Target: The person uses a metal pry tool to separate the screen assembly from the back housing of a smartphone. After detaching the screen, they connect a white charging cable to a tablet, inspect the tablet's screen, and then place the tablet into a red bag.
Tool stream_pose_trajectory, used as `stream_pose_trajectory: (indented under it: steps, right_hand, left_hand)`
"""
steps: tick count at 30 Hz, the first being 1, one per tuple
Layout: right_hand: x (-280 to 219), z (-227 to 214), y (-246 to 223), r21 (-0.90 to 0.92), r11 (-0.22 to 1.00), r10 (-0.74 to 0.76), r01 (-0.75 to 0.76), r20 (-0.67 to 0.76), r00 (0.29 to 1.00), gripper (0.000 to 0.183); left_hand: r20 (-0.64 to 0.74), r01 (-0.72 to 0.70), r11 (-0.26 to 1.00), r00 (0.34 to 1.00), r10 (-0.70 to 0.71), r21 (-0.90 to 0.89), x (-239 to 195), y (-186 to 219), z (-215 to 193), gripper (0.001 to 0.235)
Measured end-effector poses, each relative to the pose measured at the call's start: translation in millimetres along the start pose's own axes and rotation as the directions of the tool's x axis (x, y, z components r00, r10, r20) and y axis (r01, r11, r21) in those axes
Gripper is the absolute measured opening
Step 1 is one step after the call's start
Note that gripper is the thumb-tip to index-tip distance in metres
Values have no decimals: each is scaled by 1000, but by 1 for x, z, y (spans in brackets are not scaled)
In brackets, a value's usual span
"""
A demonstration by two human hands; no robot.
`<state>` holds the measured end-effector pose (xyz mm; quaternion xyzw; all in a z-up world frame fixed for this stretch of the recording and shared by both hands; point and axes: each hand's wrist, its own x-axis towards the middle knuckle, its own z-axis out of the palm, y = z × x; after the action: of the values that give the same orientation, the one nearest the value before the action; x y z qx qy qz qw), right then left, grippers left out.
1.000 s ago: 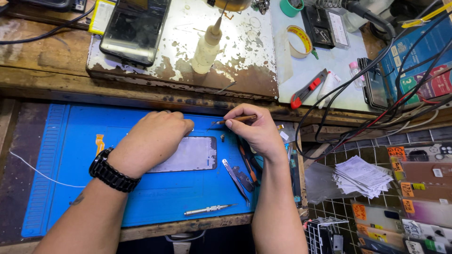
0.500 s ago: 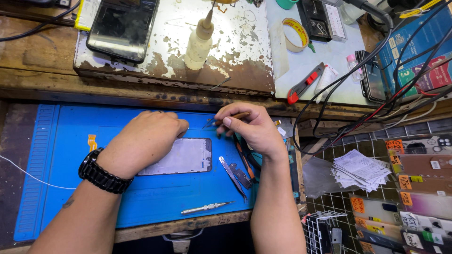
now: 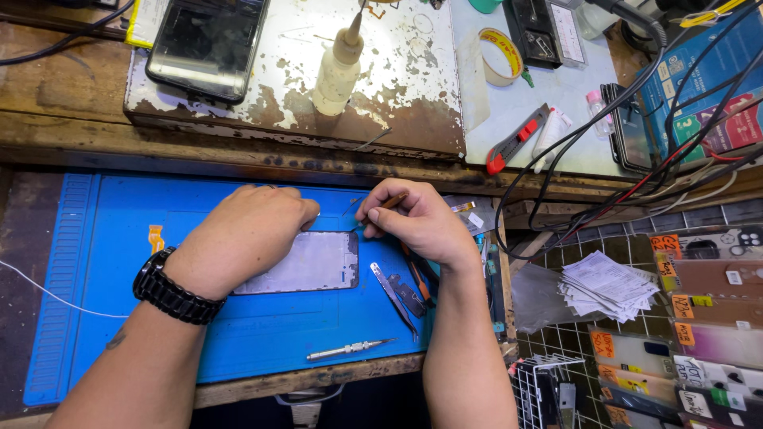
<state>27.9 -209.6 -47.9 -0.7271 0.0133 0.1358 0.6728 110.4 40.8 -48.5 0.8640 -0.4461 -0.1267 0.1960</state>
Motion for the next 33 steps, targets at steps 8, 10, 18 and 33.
stream_pose_trajectory:
  steps: [8,10,18,33]
  right_hand:
    - [1,1,-1,-72,997,18,-18,3,1000,11]
    - [1,2,0,-73,997,23,-23,2,1000,11]
    - [-1,3,-2,-102,995,13,-13,1,1000,11]
    - [-2,6,-4,-118,993,22,-25,-30,999,12]
  left_hand:
    - [0,3,1000,1000,-3,-9,0,0,-2,17]
    - [5,12,1000,1000,-12,-14,0,0,-1,17]
    - [2,11,999,1000,-11,-30,1,0,-1,16]
    - [-14,10,1000,1000,-9,20,2,-1,4,17]
